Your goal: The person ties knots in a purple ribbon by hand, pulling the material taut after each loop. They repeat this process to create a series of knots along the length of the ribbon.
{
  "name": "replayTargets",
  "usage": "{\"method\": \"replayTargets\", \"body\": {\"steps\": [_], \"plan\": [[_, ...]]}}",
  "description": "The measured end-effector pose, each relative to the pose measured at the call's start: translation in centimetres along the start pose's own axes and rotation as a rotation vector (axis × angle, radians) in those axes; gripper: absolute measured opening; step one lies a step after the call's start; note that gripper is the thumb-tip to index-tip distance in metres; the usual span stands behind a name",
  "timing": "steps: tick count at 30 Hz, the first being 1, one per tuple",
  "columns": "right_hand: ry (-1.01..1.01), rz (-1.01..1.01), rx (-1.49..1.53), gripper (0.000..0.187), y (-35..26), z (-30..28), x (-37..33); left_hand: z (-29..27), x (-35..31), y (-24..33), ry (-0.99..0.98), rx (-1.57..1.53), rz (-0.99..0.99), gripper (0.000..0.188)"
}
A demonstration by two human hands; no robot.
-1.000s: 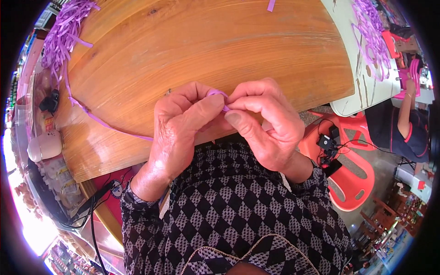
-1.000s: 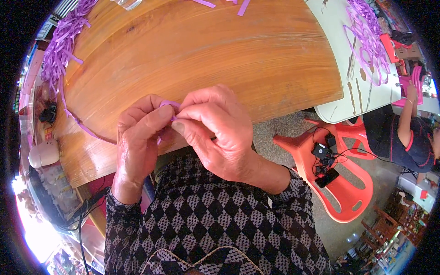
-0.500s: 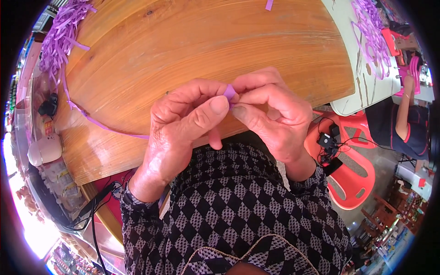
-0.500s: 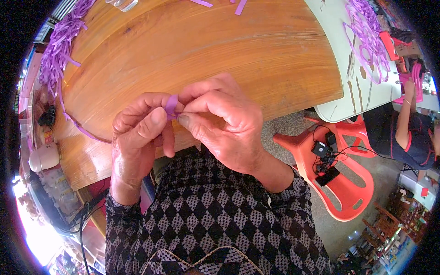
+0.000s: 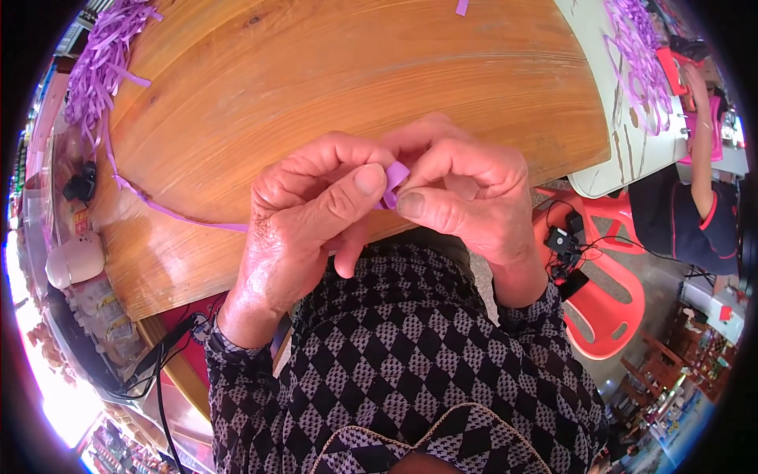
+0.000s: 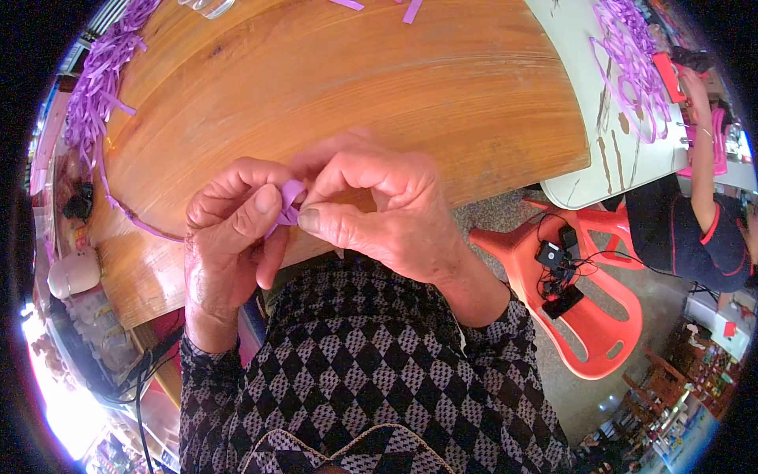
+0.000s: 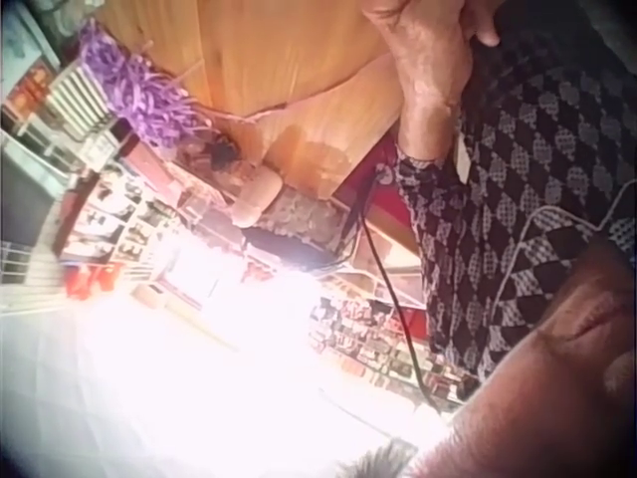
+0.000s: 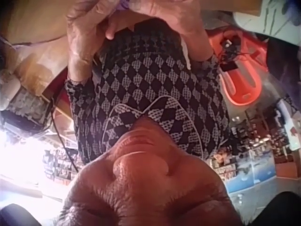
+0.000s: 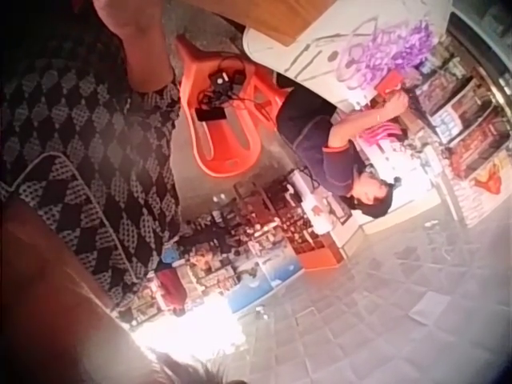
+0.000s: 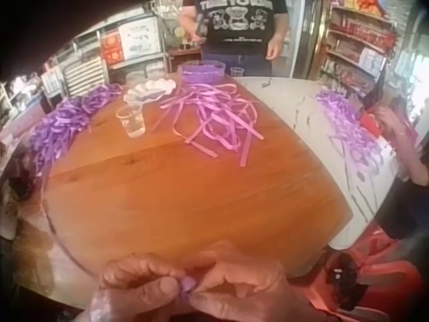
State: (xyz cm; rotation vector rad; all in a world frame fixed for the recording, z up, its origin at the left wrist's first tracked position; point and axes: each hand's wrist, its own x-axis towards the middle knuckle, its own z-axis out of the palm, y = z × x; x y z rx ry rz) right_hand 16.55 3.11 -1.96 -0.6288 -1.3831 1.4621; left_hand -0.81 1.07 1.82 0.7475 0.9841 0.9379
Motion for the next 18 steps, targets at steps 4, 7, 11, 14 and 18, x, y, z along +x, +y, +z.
{"method": "replayTargets", "body": {"steps": [4, 7, 11, 14, 18], "plan": [[0.086, 0.264, 0.259, 0.003, -0.5, -0.1, -0.5, 0.3, -0.2, 0.1, 0.05, 0.085, 0.041, 0.018], [0.049, 0.264, 0.184, 0.003, -0.8, -0.1, -0.2, 0.6, -0.8, -0.1, 0.209, 0.135, 0.19, 0.016], [0.001, 0.261, 0.06, 0.003, -0.9, -1.0, -0.7, -0.8, -0.4, 0.1, 0.391, 0.153, 0.437, 0.013], [-0.042, 0.241, -0.041, 0.003, -0.9, -1.1, -0.9, -1.7, -0.7, 0.2, 0.368, 0.234, 0.337, 0.012], [-0.123, 0.148, -0.214, 0.004, -1.1, -1.0, -0.7, -3.2, -0.7, -0.6, 0.38, 0.41, 0.496, 0.012]]}}
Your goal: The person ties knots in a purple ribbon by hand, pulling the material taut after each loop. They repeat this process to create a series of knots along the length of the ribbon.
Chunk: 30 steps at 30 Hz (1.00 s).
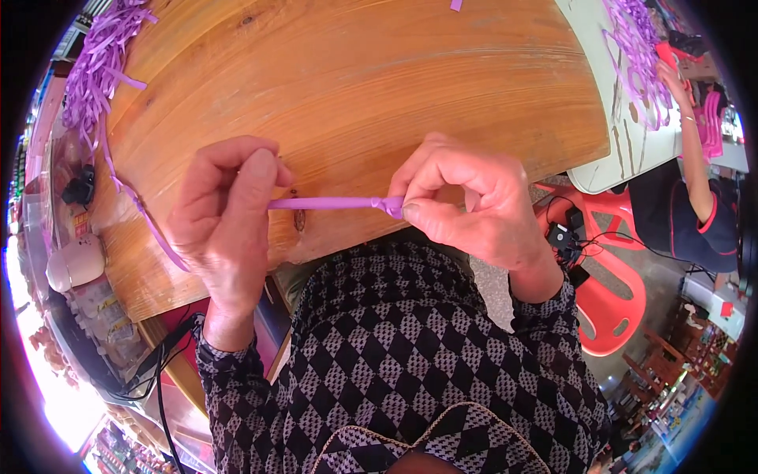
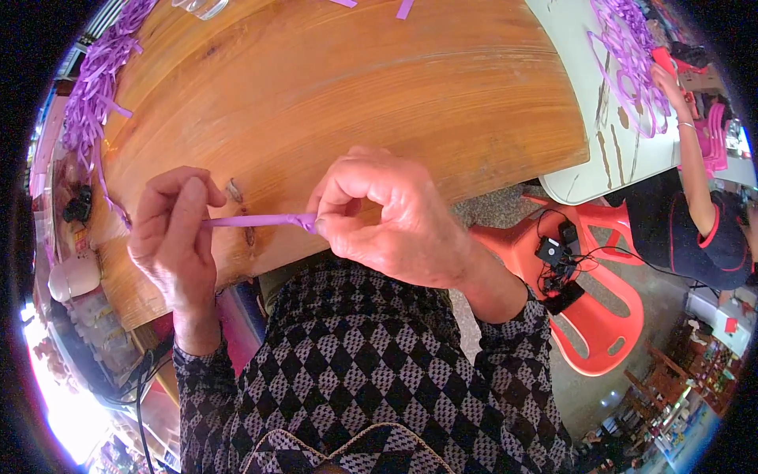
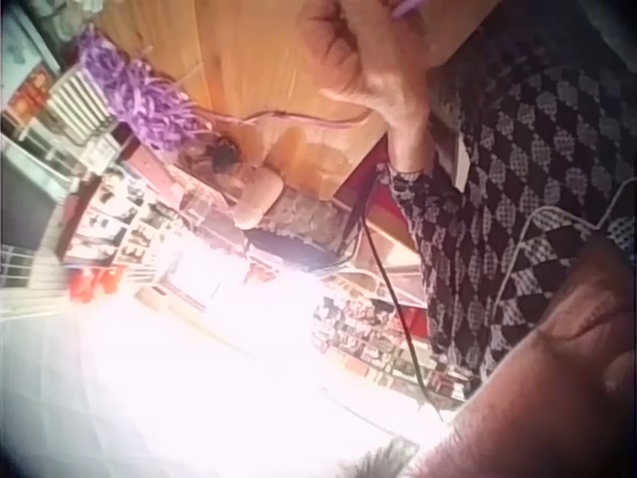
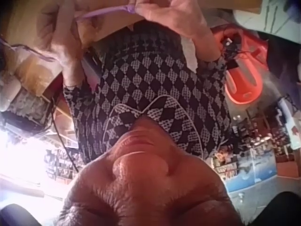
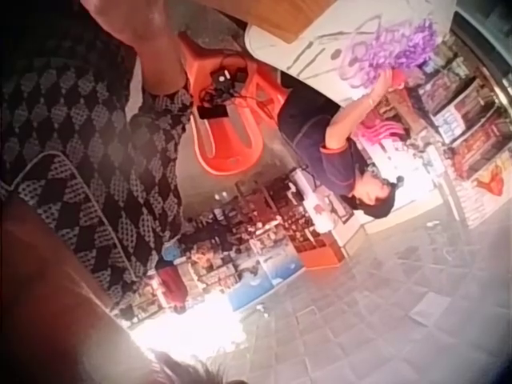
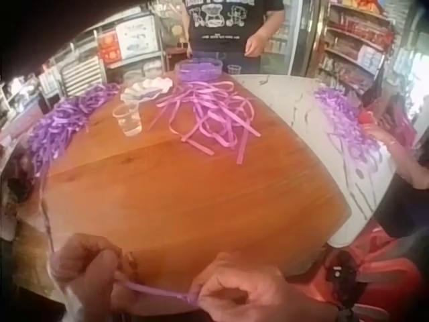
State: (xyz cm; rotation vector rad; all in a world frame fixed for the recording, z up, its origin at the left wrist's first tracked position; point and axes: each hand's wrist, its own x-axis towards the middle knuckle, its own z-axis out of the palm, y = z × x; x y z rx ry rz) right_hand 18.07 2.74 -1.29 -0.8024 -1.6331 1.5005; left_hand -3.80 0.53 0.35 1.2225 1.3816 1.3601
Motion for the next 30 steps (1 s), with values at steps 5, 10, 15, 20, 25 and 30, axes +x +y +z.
{"method": "replayTargets", "body": {"steps": [5, 10, 15, 20, 25, 30], "plan": [[0.033, -0.079, -0.129, 0.005, -0.3, -0.1, 0.4, 0.1, 0.8, -0.4, -0.185, 0.834, 0.51, 0.018], [0.038, -0.093, -0.258, 0.005, -1.0, 0.0, 0.8, 2.8, 0.4, 0.6, -0.502, 0.015, -0.034, 0.022], [0.097, -0.169, -0.318, 0.008, -1.1, -0.7, 0.7, 3.1, 0.4, 1.5, -0.507, -0.107, -0.274, 0.019], [0.195, -0.336, -0.664, 0.014, -0.8, -0.2, 0.6, 3.5, 0.4, 1.4, -0.493, -0.036, -0.306, 0.015], [0.27, -0.449, -0.711, 0.018, -0.2, -0.4, 0.6, 3.7, 0.4, 1.6, -0.443, -0.072, -0.401, 0.016], [0.295, -0.482, -0.679, 0.019, 0.2, -0.5, 0.2, 4.1, 0.9, 1.8, -0.419, -0.142, -0.594, 0.015]]}}
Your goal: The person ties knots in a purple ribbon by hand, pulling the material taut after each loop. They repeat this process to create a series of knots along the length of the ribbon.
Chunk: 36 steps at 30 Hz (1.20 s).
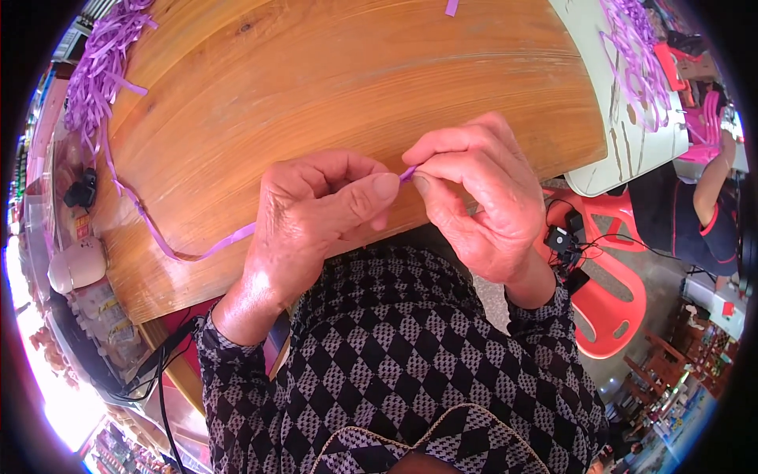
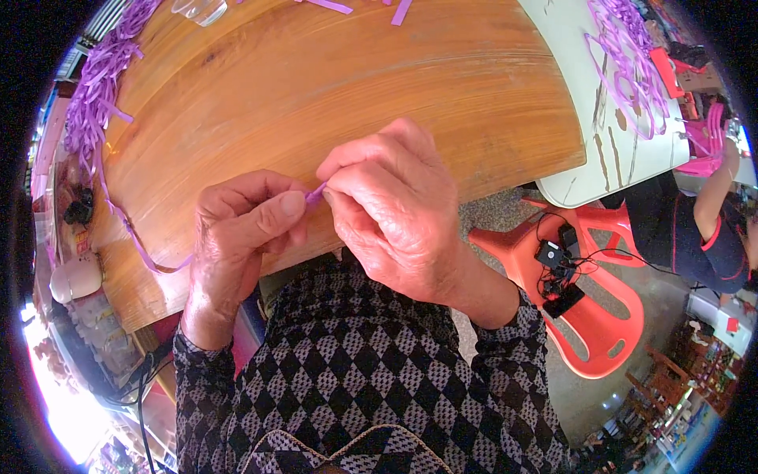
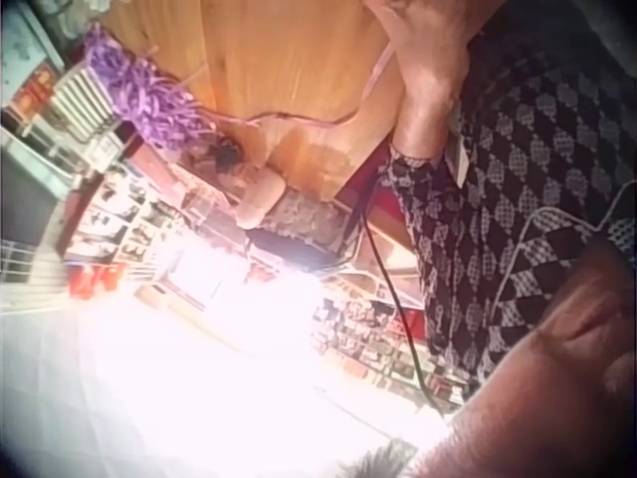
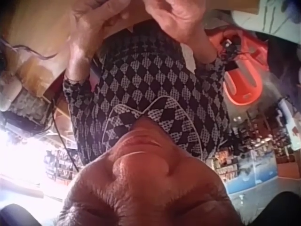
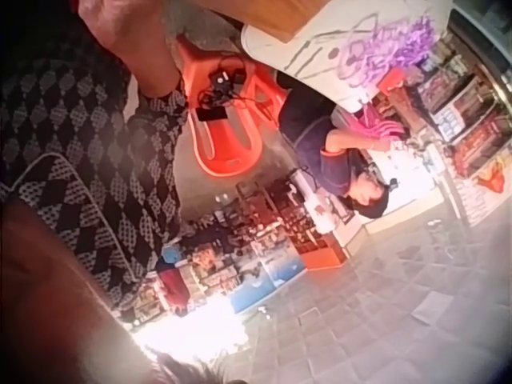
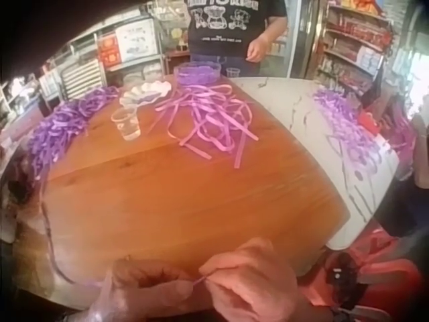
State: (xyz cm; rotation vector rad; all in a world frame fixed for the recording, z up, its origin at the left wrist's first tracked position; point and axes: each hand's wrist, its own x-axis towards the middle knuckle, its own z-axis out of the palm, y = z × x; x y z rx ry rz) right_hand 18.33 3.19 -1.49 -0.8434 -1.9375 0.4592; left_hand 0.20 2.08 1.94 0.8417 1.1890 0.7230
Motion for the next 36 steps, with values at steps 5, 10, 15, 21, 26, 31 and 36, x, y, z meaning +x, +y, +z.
{"method": "replayTargets", "body": {"steps": [5, 10, 15, 21, 26, 31, 36], "plan": [[0.051, -0.009, -0.025, 0.016, 0.0, 0.0, -0.2, -0.1, 0.3, -0.8, 0.051, -0.117, -0.019, 0.012], [0.046, 0.111, 0.018, 0.013, 0.0, -0.1, -0.7, -0.3, 0.1, -1.1, 0.006, -0.224, -0.039, 0.008], [0.026, 0.162, 0.133, 0.009, 0.2, 0.2, -0.9, 0.2, -0.1, -0.8, 0.047, -0.139, -0.048, 0.008], [-0.006, 0.255, 0.243, 0.008, 0.1, -0.1, -1.2, -0.4, 0.1, -1.4, -0.003, -0.177, -0.032, 0.012], [-0.038, 0.238, 0.263, 0.008, 0.2, 0.0, -1.4, -0.3, 0.1, -1.5, -0.03, -0.244, -0.051, 0.013], [-0.039, 0.265, 0.314, 0.008, 0.1, 0.3, -1.5, -0.4, 0.3, -1.3, 0.001, -0.22, -0.104, 0.007], [-0.038, 0.366, 0.535, 0.006, 0.0, 1.0, -2.0, 0.3, 0.4, -2.2, 0.087, -0.194, 0.035, 0.007]]}}
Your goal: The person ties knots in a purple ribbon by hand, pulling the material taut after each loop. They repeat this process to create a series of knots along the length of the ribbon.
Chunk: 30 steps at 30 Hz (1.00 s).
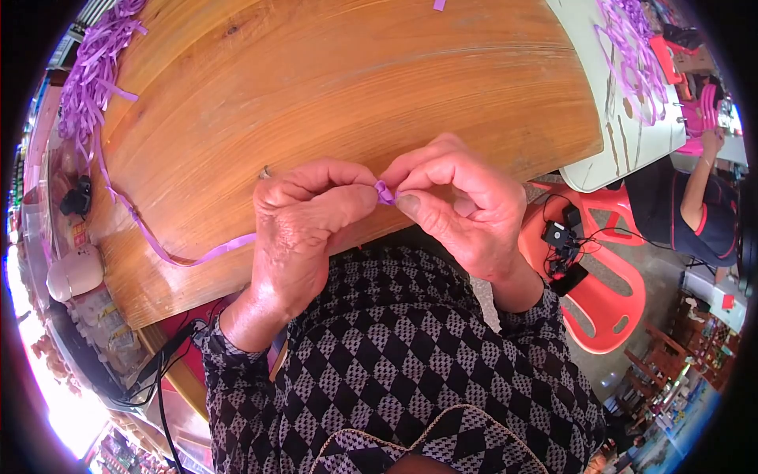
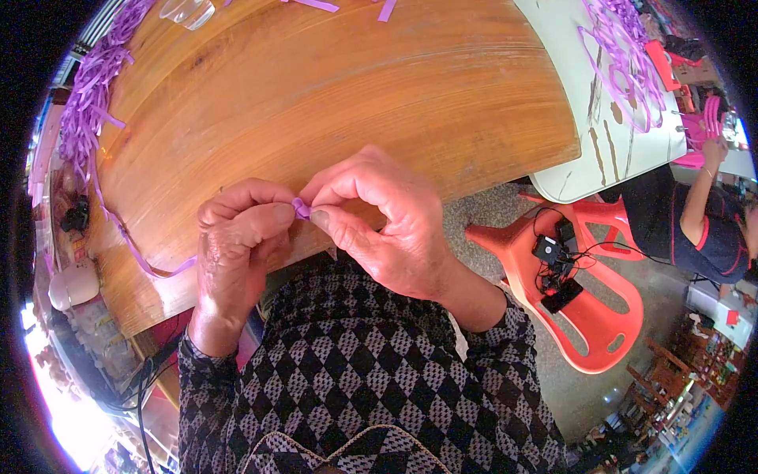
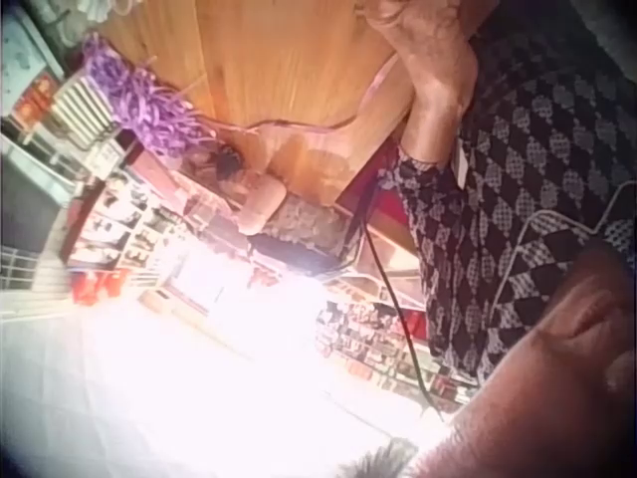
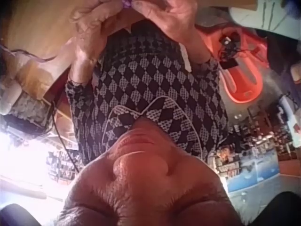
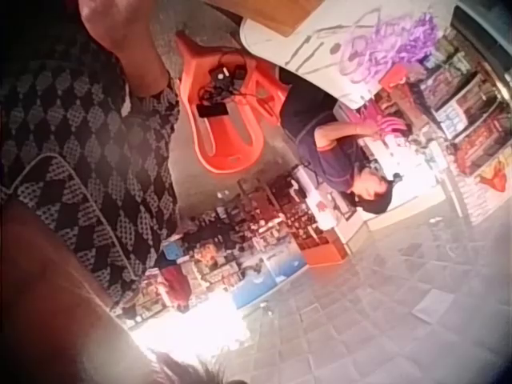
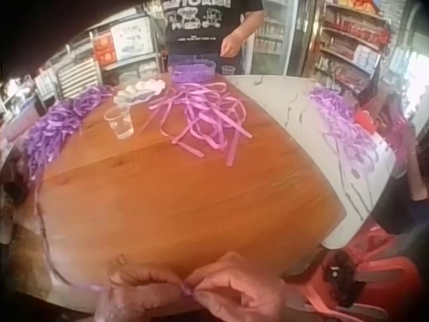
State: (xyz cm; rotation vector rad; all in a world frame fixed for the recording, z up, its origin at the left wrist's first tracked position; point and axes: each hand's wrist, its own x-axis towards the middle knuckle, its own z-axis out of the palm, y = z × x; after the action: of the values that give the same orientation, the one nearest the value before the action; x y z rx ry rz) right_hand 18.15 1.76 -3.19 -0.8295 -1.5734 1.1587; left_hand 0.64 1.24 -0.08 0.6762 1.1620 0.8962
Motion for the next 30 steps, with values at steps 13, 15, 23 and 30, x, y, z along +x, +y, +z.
{"method": "replayTargets", "body": {"steps": [13, 15, 23, 30], "plan": [[0.015, -0.168, -0.179, 0.039, -0.6, 0.6, 0.8, 0.5, -0.6, 0.2, 0.008, -0.086, 0.031, 0.012], [0.066, -0.268, -0.29, 0.046, -0.6, 1.2, 0.7, 0.5, -0.4, 0.0, 0.034, -0.101, 0.029, 0.011], [0.119, -0.319, -0.333, 0.033, 0.0, 0.9, 0.7, 0.3, -0.6, 0.6, -0.027, -0.165, -0.039, 0.008], [0.064, -0.243, -0.231, 0.023, -0.3, -0.4, 0.5, -0.1, -0.7, 0.5, 0.01, 0.01, 0.004, 0.007]]}}
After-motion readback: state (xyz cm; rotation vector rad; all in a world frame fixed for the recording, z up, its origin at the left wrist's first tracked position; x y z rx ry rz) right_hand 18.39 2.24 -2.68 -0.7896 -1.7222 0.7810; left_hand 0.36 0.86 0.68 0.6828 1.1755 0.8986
